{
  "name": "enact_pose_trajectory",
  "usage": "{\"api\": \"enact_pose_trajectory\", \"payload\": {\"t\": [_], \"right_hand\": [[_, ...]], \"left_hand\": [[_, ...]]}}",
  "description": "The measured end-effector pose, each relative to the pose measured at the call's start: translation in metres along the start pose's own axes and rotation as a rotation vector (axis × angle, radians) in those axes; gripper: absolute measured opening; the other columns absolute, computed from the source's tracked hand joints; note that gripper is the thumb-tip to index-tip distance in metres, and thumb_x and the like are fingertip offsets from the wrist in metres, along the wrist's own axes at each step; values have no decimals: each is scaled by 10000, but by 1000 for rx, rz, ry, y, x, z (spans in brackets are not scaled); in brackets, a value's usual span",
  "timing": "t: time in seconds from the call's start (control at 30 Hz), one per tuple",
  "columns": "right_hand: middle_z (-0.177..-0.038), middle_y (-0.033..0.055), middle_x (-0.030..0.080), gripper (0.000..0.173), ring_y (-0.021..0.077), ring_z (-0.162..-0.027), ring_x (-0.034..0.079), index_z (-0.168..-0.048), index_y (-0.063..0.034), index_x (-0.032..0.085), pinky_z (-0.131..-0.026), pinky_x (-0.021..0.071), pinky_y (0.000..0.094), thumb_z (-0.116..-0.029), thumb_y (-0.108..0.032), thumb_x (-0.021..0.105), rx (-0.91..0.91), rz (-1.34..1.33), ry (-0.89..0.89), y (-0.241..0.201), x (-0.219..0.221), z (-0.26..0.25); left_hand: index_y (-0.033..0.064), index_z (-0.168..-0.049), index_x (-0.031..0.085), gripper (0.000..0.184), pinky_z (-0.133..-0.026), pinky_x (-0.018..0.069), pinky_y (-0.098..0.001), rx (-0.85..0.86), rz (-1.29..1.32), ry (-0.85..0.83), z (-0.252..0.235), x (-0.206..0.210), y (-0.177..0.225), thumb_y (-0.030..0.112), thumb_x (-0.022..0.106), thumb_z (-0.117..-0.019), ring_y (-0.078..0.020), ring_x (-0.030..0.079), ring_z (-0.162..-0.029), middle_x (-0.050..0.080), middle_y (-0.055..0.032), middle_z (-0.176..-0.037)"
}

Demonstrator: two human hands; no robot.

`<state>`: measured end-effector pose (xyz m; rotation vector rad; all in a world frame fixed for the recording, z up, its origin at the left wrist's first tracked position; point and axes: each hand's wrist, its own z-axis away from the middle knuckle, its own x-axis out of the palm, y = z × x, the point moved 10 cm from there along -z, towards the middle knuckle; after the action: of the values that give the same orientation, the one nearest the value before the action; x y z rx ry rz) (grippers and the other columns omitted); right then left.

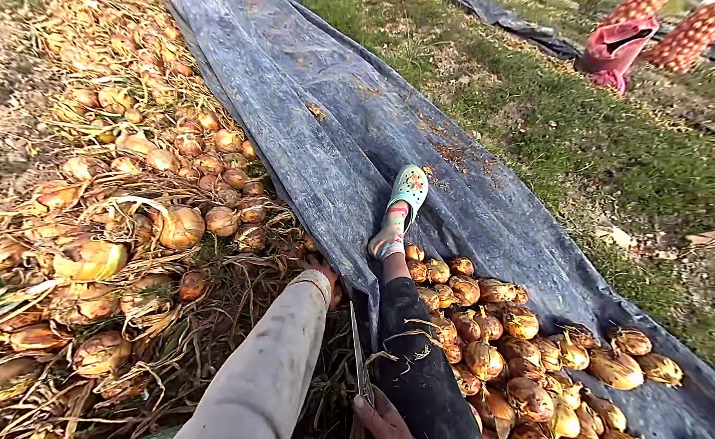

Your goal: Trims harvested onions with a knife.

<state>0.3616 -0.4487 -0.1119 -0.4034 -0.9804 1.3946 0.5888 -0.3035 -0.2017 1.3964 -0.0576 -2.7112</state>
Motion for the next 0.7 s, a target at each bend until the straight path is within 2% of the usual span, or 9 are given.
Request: {"api": "enact_pose_trajectory", "payload": {"t": [0.07, 0.1, 0.23, 0.33, 0.43, 0.5, 0.57, 0.63, 0.7], "right_hand": [[-544, -42, 498, 137, 54, -440, 512, -1121, -25, 485, -477, 493, 217, -1049, -116, 413, 17, 32, 26, 4, -4, -5], [-549, -37, 490, 144, 62, -444, 511, -1130, -22, 483, -480, 498, 225, -1057, -125, 415, 22, 42, 32, 5, -5, -8], [-545, -17, 477, 168, 83, -436, 509, -1162, -8, 484, -464, 497, 241, -1061, -132, 431, 22, 35, 40, 14, -4, -15], [-548, -7, 473, 161, 103, -436, 518, -1155, -15, 483, -466, 509, 258, -1066, -142, 439, 37, 52, 22, 19, -3, -20], [-548, -13, 484, 177, 99, -437, 528, -1167, -20, 486, -466, 514, 256, -1057, -151, 439, 36, 93, -5, 24, 2, -23], [-557, -13, 488, 192, 100, -441, 531, -1189, -16, 482, -466, 516, 255, -1061, -153, 441, 36, 137, -32, 24, 9, -27], [-563, -15, 495, 202, 100, -442, 534, -1195, -16, 482, -464, 518, 256, -1057, -159, 445, 49, 174, -67, 29, 17, -28], [-587, -18, 499, 209, 98, -456, 536, -1193, -25, 482, -470, 520, 256, -1048, -175, 468, 75, 221, -108, 38, 28, -27], [-612, -15, 505, 253, 101, -473, 537, -1230, -22, 473, -483, 518, 262, -1038, -186, 492, 112, 280, -146, 49, 38, -24]], "left_hand": [[222, -1457, 587, 828, -1008, 407, -772, 26, 60, 7, 12, 5, -9, 389, 899, -708, -580, 255, -1455, 194, -232, -1679], [201, -1450, 594, 827, -998, 427, -757, 19, 120, 5, 19, 10, -15, 373, 911, -706, -577, 248, -1457, 151, -219, -1690], [155, -1429, 590, 890, -1039, 457, -683, -44, 266, 63, 60, 33, -43, 403, 932, -646, -534, 199, -1502, 179, -189, -1686], [139, -1406, 601, 929, -1148, 391, -594, -61, 418, 157, 113, 48, -66, 525, 928, -627, -478, 184, -1529, 229, -169, -1675], [77, -1290, 685, 895, -1183, 338, -571, -91, 661, 372, 181, 66, -99, 509, 951, -554, -482, 299, -1482, 334, -228, -1617], [-2, -1250, 679, 883, -1158, 384, -536, -110, 915, 524, 226, 76, -122, 416, 963, -526, -447, 406, -1424, 396, -278, -1556], [-67, -1326, 567, 887, -1083, 463, -418, -181, 1267, 551, 264, 96, -139, 299, 901, -590, -309, 526, -1320, 473, -260, -1475], [-72, -1417, 454, 890, -935, 552, -337, -283, 1588, 573, 288, 122, -150, 255, 823, -675, -184, 650, -1091, 608, -199, -1274], [-77, -1423, 444, 849, -922, 560, -365, -353, 1692, 592, 301, 136, -157, 209, 827, -721, -208, 662, -1046, 630, -216, -1215]]}}
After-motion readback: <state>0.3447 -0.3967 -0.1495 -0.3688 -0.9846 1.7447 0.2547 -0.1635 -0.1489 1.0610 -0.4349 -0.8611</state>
